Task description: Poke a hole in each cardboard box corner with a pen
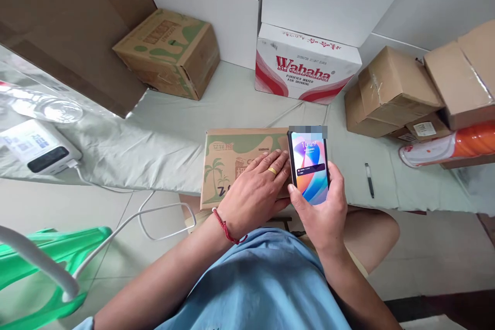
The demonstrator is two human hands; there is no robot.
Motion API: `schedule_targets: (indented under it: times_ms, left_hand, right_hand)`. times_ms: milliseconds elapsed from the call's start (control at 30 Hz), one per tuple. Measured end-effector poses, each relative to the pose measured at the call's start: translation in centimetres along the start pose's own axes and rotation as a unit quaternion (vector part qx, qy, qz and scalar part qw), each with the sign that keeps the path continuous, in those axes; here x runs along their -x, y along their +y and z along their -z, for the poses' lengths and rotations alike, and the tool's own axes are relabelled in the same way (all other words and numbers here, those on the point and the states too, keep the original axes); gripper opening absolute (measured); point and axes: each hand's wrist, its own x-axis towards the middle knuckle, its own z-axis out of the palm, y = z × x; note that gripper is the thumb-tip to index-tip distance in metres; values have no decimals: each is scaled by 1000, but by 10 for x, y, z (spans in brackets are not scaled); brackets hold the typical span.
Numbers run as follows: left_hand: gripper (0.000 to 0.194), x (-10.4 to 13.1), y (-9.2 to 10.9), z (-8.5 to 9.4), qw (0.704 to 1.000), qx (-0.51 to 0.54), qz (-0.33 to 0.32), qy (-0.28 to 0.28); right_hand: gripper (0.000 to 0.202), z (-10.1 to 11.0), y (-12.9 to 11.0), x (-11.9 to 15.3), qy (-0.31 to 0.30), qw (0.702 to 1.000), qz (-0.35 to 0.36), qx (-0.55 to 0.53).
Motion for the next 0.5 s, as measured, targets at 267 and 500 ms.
schedule_targets:
  times_ms: [267, 500]
  left_hand:
    - [54, 13, 12, 9, 988, 23, -42, 144]
    - [15, 58, 10, 24, 901, 143, 85, 400]
  right_hand:
    - [103, 34, 39, -8, 50, 988, -80, -121]
    - [115, 55, 136, -59, -105, 948, -227, 197]
